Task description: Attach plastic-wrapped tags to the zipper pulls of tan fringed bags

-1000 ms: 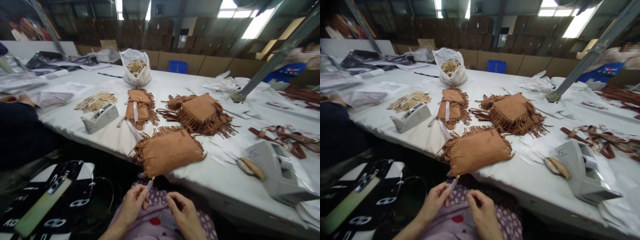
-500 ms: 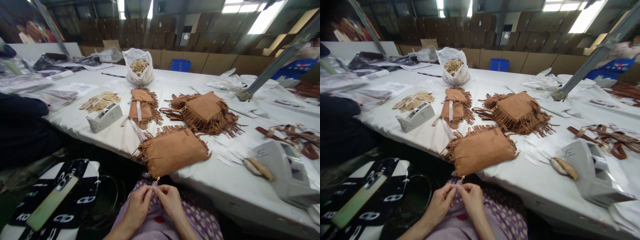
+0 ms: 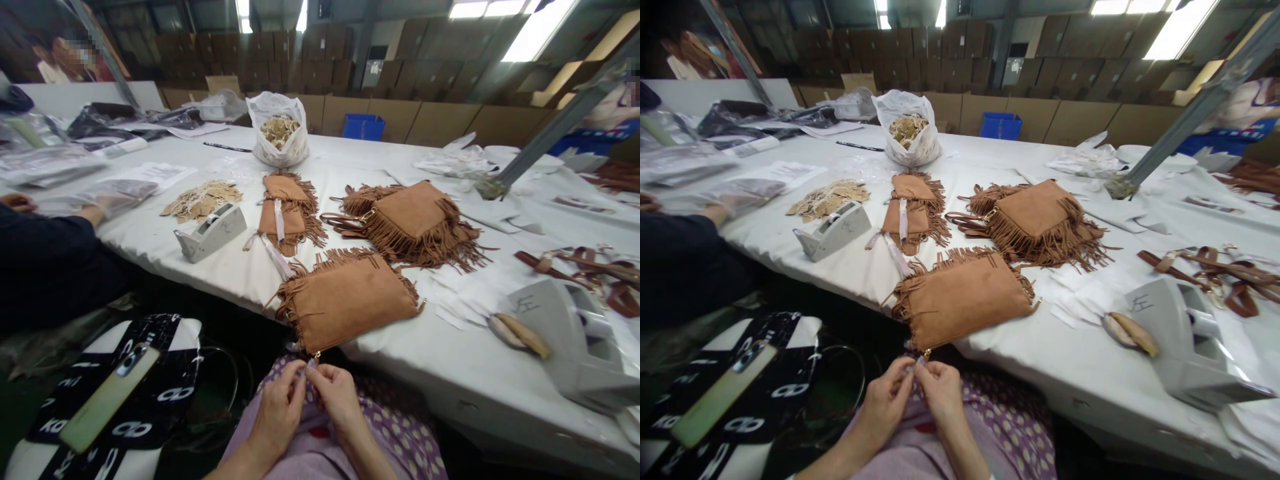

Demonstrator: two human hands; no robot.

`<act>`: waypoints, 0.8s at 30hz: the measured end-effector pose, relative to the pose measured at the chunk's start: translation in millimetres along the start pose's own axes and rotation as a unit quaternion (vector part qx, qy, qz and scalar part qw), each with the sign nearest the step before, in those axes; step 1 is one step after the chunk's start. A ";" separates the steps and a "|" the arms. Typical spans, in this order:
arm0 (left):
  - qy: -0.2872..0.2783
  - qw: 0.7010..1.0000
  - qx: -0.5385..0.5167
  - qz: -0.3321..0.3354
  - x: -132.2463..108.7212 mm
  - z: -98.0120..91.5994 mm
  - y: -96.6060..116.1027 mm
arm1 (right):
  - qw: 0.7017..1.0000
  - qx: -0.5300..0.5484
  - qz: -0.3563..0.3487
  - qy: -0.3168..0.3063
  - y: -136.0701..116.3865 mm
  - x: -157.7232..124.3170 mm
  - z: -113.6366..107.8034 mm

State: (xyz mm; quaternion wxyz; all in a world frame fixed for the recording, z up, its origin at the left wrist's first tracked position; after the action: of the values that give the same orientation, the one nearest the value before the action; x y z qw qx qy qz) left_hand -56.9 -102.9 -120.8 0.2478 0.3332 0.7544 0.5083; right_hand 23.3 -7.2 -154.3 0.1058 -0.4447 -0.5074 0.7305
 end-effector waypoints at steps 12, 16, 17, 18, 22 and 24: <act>-0.096 0.932 -0.297 -0.184 8.9 16.5 -11.3 | 0.994 -0.020 -0.083 -0.063 -14.6 -6.7 -4.6; -0.112 0.921 -0.320 -0.194 7.2 16.5 -13.7 | 0.987 -0.097 -0.112 -0.060 -10.4 -3.6 -9.7; -0.101 0.928 -0.302 -0.191 7.5 14.9 -15.0 | 0.987 -0.113 -0.110 -0.037 -8.5 -2.3 -14.2; -0.087 0.940 -0.274 -0.183 8.1 12.6 -15.8 | 0.987 -0.121 -0.106 -0.005 -7.0 -1.4 -20.2; -0.038 0.986 -0.123 -0.107 10.8 3.1 -10.2 | 0.987 -0.084 -0.097 0.102 -7.7 -5.8 -39.0; -0.029 0.994 -0.068 -0.074 10.7 1.0 -5.7 | 0.993 -0.039 -0.084 0.072 -8.0 -9.6 -32.3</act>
State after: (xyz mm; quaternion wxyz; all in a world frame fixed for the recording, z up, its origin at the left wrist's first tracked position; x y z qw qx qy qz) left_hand -64.7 -95.7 -126.9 0.3290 0.2734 0.7334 0.5283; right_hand 51.0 11.6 -145.2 0.1855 -0.4556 -0.5621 0.6648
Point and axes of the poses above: each hand's wrist, its own x-axis towards the middle knuckle, its own z-axis out of the palm, y = z × x, the point moved 6 cm from there along x, towards the middle knuckle, and after that the axes turned 2 degrees about z, right-handed, at the moved point
